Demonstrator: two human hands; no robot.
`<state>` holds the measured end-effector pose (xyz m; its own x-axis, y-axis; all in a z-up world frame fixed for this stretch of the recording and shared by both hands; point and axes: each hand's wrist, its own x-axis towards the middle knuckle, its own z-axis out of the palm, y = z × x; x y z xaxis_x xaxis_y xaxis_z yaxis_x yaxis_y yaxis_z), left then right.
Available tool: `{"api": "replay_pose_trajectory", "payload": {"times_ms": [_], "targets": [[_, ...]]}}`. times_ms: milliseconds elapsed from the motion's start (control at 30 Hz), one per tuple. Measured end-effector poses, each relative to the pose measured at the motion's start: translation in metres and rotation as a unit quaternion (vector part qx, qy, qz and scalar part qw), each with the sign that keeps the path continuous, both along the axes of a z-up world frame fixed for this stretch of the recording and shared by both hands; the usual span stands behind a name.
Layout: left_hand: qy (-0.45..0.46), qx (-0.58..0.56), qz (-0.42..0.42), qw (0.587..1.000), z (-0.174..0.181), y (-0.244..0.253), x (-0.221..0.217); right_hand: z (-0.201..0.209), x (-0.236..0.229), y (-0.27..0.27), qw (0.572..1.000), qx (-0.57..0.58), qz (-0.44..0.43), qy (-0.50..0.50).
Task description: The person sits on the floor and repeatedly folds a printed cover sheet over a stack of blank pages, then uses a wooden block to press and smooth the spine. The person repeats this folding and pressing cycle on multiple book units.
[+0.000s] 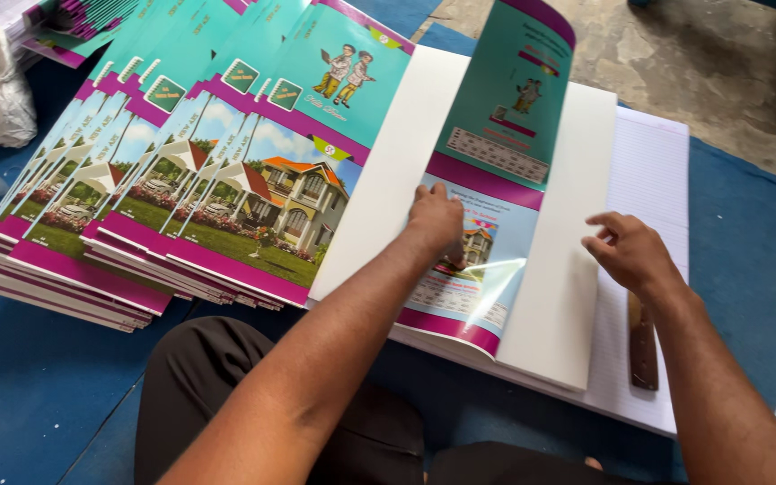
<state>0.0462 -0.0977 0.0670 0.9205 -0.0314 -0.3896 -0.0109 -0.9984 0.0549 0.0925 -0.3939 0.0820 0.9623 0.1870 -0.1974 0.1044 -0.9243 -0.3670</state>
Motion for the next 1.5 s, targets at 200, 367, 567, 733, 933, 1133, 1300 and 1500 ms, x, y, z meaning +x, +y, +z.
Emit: {"api": "replay_pose_trajectory", "payload": {"times_ms": [200,367,567,733,933,1133,1300,1500], "targets": [[-0.022,-0.024,0.002,0.999,-0.005,0.003,-0.01,-0.002,-0.023,-0.044,0.993,-0.059,-0.093,0.035],[-0.017,-0.067,0.025,0.997,-0.006,0.001,-0.016,-0.011,-0.045,-0.066,0.981,-0.087,-0.168,0.04],[-0.016,-0.083,0.033,0.996,-0.007,0.0,-0.02,-0.011,-0.06,-0.073,0.963,-0.115,-0.19,0.154],[-0.018,-0.091,0.045,0.995,-0.004,0.0,-0.021,-0.019,-0.058,-0.075,0.964,-0.032,-0.226,0.138],[-0.008,-0.092,0.051,0.994,-0.003,-0.001,-0.021,-0.022,-0.053,-0.054,0.976,-0.019,-0.198,0.086],[-0.007,-0.078,0.039,0.996,-0.003,-0.002,-0.021,-0.011,-0.059,-0.002,0.995,0.059,-0.081,-0.008],[-0.012,-0.087,0.041,0.995,-0.003,-0.001,-0.021,-0.01,-0.072,0.042,0.993,0.083,0.059,-0.064],[-0.015,-0.084,0.03,0.996,-0.002,-0.001,-0.018,-0.012,-0.086,0.07,0.989,0.079,0.109,-0.069]]}}
